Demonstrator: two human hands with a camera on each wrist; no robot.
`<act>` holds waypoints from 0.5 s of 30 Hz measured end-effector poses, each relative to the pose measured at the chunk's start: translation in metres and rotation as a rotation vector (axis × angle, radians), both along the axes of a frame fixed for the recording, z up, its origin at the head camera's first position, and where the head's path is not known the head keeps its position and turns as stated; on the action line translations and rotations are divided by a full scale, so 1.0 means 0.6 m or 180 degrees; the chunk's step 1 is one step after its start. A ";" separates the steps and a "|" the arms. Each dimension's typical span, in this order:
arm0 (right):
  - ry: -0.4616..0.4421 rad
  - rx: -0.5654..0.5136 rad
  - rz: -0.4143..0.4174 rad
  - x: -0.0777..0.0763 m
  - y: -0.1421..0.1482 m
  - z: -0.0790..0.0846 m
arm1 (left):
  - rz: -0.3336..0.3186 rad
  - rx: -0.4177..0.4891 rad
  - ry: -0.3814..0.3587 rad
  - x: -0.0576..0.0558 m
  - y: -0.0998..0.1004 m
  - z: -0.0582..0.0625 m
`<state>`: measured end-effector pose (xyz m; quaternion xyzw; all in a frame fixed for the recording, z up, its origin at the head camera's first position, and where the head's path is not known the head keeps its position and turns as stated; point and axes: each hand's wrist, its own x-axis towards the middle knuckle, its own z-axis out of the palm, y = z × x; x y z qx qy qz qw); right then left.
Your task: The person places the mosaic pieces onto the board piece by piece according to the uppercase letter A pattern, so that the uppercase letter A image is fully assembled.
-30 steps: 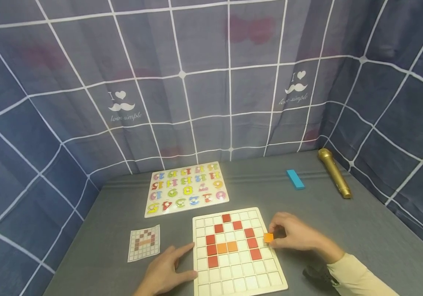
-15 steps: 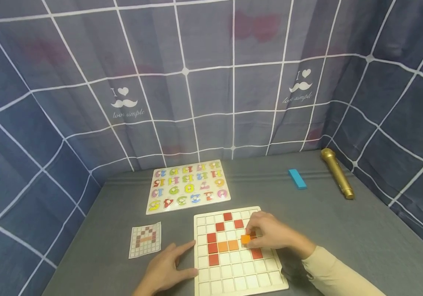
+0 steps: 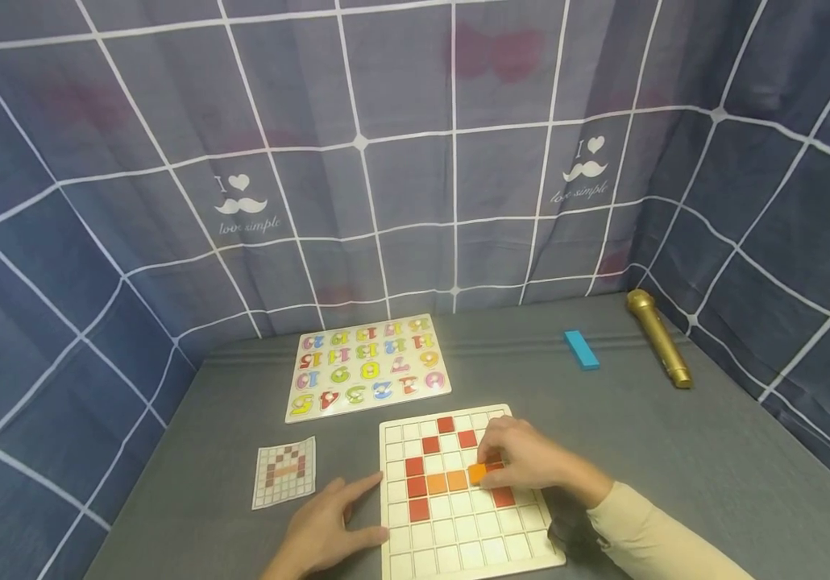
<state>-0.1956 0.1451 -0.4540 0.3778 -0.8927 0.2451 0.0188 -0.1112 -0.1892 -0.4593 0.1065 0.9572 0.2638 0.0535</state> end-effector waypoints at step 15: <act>-0.0140 0.0005 -0.0082 -0.005 -0.004 -0.009 | 0.0004 0.0000 0.0068 0.001 0.000 -0.002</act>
